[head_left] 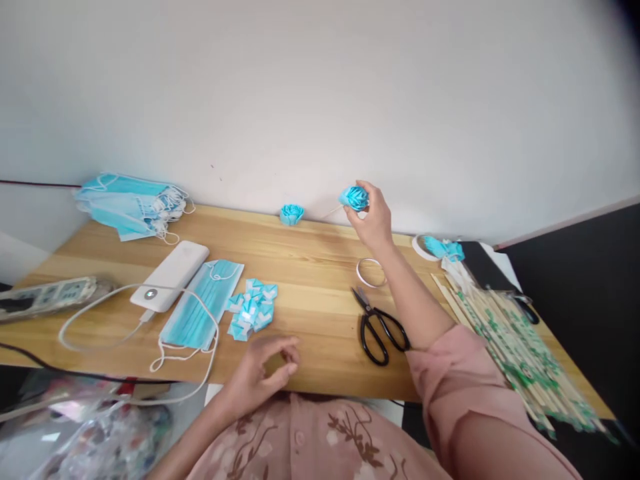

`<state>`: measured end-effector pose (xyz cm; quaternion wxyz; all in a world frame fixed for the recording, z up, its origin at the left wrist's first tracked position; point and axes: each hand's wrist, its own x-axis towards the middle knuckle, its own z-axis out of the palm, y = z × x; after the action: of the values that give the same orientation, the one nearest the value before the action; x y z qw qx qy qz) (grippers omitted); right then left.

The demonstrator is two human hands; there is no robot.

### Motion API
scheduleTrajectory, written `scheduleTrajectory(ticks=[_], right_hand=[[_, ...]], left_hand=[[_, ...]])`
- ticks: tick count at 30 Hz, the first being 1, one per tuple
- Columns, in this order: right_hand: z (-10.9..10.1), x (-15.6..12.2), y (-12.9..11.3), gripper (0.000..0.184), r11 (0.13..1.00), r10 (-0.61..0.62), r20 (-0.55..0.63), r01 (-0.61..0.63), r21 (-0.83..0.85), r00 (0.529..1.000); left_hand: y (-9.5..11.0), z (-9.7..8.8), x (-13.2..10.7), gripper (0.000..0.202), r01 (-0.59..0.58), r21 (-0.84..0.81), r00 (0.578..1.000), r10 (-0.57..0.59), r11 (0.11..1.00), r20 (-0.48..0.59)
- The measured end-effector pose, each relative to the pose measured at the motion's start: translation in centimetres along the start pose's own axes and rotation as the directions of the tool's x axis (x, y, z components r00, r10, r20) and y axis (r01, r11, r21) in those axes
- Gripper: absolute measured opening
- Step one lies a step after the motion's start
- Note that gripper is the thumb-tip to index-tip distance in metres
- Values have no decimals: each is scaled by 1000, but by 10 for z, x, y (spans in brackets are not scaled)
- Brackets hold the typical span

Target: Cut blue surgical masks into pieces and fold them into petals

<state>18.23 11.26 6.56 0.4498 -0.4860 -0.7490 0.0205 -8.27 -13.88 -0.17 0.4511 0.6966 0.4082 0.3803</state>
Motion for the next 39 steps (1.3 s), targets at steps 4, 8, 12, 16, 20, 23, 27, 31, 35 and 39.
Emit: scheduleTrajectory(ticks=[4,8,12,16,20,23,27,31,35,39], right_hand=[[30,18,6,50,999,31,87,-29,-15,996],[61,20,6,47,998,7,201,5,-56,980],[82,11,4,47,994,-29,189,49,-100,982],[88,6,5,48,978,-13,159,46,-202,987],[92,2,9,50,976,14,179,25,-218,984],[96,-3,13,53,982,43,194,-6,-190,980],[97,-6,15,58,986,97,210,-64,-157,973],[91,-4,11,50,979,86,189,-48,-199,978],[87,-2,6,38,962,89,216,-28,-272,972],[89,-3,4,39,949,169,236,-94,-300,957]], left_hand=[[-3,-6,0,27,81,-58,995,-78,995,60],[-3,-10,2,28,100,-120,988,-85,988,129],[-5,-10,0,29,153,-164,979,-126,975,162],[-6,-10,0,29,111,-159,985,-88,981,150],[-4,-12,2,28,108,-155,985,-85,982,147],[-3,-12,3,29,124,-156,983,-100,980,155],[-2,-12,3,29,128,-156,983,-105,979,151],[-2,-12,3,29,121,-159,985,-98,980,142],[-3,-12,3,29,117,-156,986,-95,981,138],[-4,-12,2,29,131,-157,984,-109,979,144]])
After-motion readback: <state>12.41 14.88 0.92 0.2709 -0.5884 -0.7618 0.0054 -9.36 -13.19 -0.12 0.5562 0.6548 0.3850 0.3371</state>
